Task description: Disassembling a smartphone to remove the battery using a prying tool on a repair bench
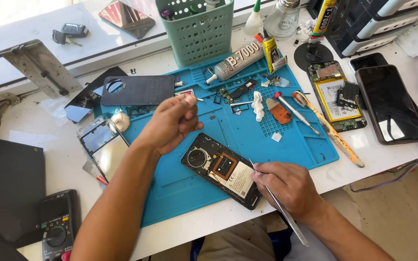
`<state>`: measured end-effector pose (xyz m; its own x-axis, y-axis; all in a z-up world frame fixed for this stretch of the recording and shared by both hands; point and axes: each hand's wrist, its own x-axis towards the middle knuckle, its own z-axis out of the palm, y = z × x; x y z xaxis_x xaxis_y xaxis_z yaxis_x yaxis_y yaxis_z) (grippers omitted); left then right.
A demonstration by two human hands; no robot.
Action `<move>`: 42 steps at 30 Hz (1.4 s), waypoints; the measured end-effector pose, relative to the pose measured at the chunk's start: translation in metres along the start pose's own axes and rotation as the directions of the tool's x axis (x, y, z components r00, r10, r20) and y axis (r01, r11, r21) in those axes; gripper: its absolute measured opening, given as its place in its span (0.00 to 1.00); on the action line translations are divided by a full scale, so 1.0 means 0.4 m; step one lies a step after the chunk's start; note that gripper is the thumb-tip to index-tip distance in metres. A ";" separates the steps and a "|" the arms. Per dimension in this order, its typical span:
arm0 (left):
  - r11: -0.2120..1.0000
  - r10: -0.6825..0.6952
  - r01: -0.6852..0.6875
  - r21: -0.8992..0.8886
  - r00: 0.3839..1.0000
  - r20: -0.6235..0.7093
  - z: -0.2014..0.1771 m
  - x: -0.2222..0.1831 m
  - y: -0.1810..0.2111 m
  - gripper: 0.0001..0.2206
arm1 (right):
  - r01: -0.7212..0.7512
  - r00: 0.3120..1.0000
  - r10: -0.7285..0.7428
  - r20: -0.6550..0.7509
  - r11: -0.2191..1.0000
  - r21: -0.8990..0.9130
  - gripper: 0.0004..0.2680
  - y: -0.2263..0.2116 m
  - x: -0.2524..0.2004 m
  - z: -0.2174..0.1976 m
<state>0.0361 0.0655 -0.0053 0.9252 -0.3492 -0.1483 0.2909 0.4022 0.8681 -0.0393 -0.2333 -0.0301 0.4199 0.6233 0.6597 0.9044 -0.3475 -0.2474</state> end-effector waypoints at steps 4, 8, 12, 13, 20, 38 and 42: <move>0.980 0.001 -0.004 0.201 1.000 0.016 0.026 0.006 -0.017 0.08 | -0.006 1.000 0.006 -0.003 1.000 0.002 0.05 -0.001 0.002 0.001; 0.976 0.008 -0.019 0.216 0.999 0.050 0.047 -0.004 -0.024 0.06 | -0.022 1.000 0.022 -0.021 1.000 -0.007 0.05 -0.010 0.010 -0.003; 0.840 -0.057 0.069 0.538 0.998 -0.040 0.093 -0.017 0.013 0.17 | -0.024 0.999 0.023 -0.036 0.999 -0.022 0.06 -0.009 0.005 -0.006; 0.755 -0.100 0.134 0.642 0.991 -0.088 0.104 -0.025 0.023 0.20 | -0.023 0.999 0.022 -0.037 0.999 -0.031 0.07 -0.007 0.002 -0.004; -0.038 -0.133 0.079 0.996 0.988 -0.083 0.175 -0.077 0.032 0.11 | -0.035 0.998 0.034 -0.050 0.999 -0.020 0.06 -0.006 0.001 -0.004; -0.471 -0.212 0.100 0.877 0.952 -0.222 0.209 -0.070 -0.032 0.08 | -0.039 0.998 0.038 -0.054 0.999 -0.024 0.05 -0.006 -0.001 -0.001; -0.234 -0.253 0.076 0.969 0.958 -0.136 0.211 -0.075 0.029 0.11 | -0.042 0.997 0.041 -0.070 0.999 -0.011 0.06 -0.004 -0.003 -0.002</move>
<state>-0.0089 0.0094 0.0491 0.8459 -0.3207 -0.4261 -0.2335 -0.9410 0.2449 -0.0413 -0.2341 -0.0297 0.4508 0.5580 0.6967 0.8850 -0.3811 -0.2674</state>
